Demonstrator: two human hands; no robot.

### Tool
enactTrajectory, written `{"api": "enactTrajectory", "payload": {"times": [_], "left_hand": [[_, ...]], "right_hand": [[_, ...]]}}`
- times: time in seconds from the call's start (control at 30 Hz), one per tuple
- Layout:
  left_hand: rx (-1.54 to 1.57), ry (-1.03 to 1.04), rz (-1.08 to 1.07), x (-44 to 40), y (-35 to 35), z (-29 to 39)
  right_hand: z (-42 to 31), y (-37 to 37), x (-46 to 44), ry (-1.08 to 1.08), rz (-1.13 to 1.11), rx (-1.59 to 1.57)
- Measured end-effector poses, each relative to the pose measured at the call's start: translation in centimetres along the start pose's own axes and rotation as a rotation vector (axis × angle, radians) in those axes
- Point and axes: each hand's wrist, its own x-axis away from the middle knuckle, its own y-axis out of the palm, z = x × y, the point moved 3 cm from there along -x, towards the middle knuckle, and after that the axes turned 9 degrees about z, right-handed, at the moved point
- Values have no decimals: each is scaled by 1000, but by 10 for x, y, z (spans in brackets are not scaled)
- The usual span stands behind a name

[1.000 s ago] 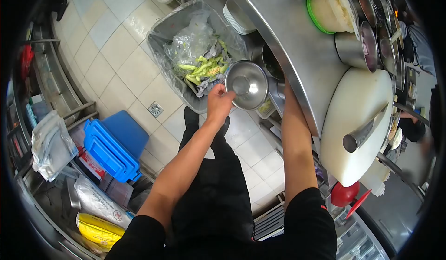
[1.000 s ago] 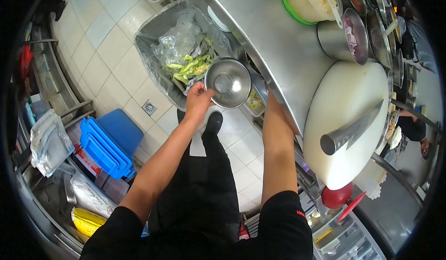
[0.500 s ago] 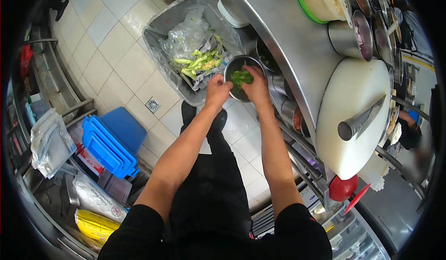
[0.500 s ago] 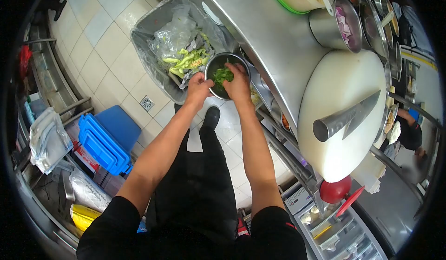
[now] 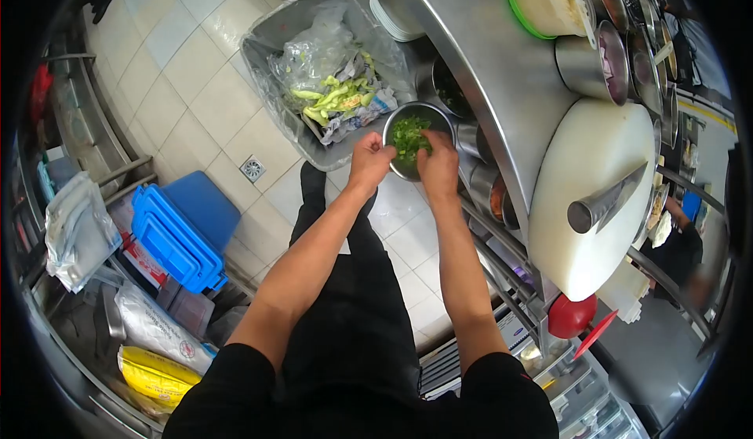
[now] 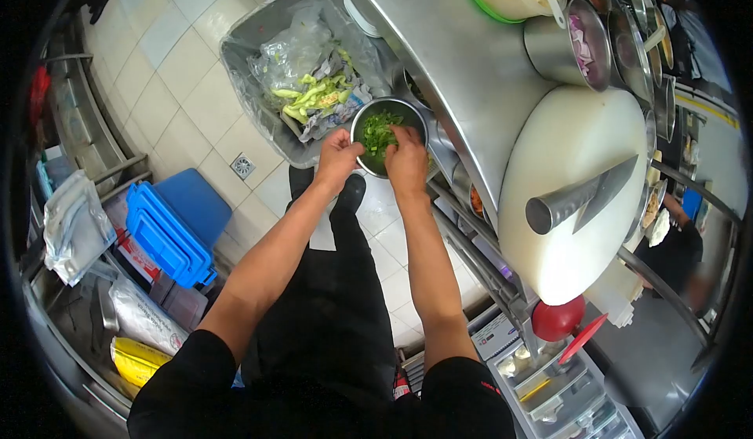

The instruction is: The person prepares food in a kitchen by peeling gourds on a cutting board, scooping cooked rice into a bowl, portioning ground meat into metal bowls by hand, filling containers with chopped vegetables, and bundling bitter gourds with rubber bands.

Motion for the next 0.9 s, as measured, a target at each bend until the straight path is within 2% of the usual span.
{"api": "enactTrajectory", "payload": {"times": [0.1, 0.2, 0.3, 0.4, 0.5, 0.53, 0.6, 0.63, 0.7, 0.8, 0.9], "left_hand": [[3, 21, 7, -7, 2, -5], [10, 22, 14, -8, 4, -5], [-31, 32, 23, -9, 4, -8], [-60, 23, 8, -11, 4, -24], [-121, 19, -32, -8, 12, -36], [-153, 45, -45, -4, 15, -37], [-222, 93, -58, 3, 21, -39], [-170, 91, -80, 3, 23, -46], [-135, 55, -82, 5, 26, -53], [-162, 28, -88, 5, 30, -60], [-166, 8, -73, 10, 30, -67]], "right_hand": [[-4, -14, 2, -32, 86, -92], [-4, -8, 8, -80, 25, -48], [-6, -24, 10, -15, 101, -97], [13, -27, 12, 192, 18, -108], [9, -16, 17, 108, -96, 250], [14, -19, 16, 71, -35, 186], [33, -29, 17, -3, 77, 47], [62, -34, 14, 181, 29, 123], [123, -50, -1, 343, 128, 354], [189, -46, -37, 318, 225, 485], [203, -20, -69, 283, 184, 480]]}}
